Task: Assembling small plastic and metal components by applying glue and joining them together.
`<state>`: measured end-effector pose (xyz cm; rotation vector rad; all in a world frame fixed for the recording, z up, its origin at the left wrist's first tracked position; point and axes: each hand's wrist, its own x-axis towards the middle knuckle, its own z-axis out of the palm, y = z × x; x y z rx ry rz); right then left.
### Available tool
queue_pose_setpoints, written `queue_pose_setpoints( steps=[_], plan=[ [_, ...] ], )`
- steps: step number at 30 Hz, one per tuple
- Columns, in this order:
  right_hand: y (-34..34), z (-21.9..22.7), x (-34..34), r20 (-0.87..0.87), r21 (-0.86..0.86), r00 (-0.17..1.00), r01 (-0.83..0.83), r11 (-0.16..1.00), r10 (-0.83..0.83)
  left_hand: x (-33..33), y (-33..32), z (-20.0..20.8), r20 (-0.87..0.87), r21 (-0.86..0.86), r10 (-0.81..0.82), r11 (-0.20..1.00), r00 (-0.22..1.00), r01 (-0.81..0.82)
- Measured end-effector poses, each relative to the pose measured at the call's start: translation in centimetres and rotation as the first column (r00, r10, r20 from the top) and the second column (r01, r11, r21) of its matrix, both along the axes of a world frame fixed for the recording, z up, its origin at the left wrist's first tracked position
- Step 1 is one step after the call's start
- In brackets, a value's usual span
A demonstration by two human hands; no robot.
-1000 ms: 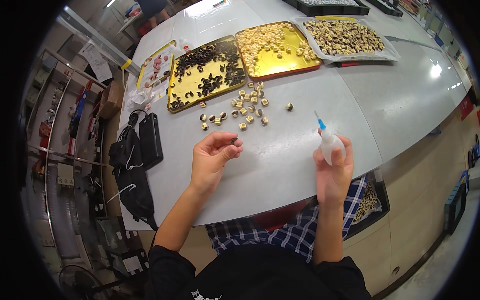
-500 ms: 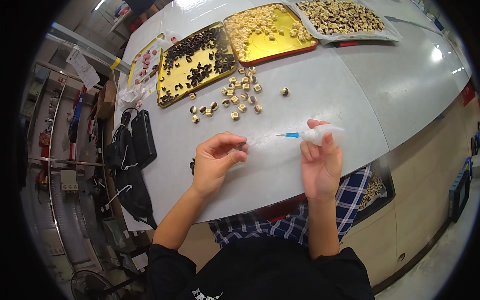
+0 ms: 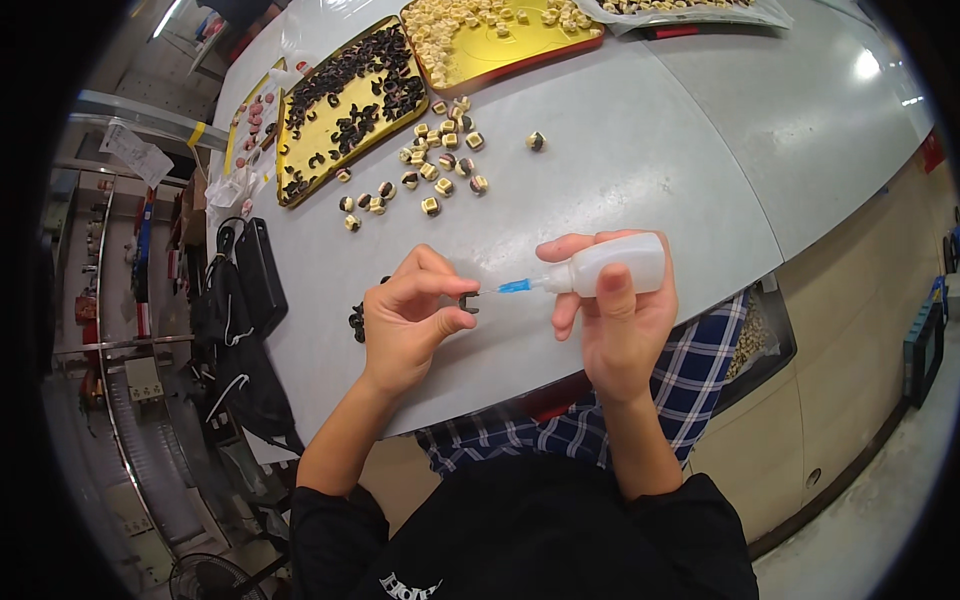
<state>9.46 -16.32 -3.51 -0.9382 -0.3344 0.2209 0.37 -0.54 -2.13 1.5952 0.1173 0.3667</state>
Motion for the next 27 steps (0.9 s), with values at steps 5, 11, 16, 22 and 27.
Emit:
queue_pose_setpoints(
  steps=[5,11,16,22,27],
  plan=[
    [-0.37,0.04,0.02,0.034,0.038,0.997,-0.066,0.997,0.065,-0.09,-0.05,0.02,-0.009,-0.021,0.002,1.000,1.000,-0.002],
    [-0.14,0.11,-0.13,0.088,-0.020,0.995,-0.049,0.999,0.051,-0.12,-0.09,0.17,-0.018,-0.022,-0.016,1.000,1.000,0.015],
    [0.01,-0.43,-0.26,0.150,-0.063,0.988,-0.033,0.997,0.042,-0.09,-0.08,0.12,-0.009,-0.014,-0.009,1.000,1.000,0.009],
    [0.05,-0.45,-0.24,0.147,-0.057,0.988,-0.034,0.998,0.042,-0.07,-0.08,0.13,-0.009,-0.013,-0.017,1.000,1.000,0.016],
    [0.05,-0.44,-0.23,0.141,-0.062,0.989,-0.033,0.998,0.042,-0.12,-0.08,0.05,-0.010,-0.012,-0.014,1.000,1.000,0.014]
  ],
)
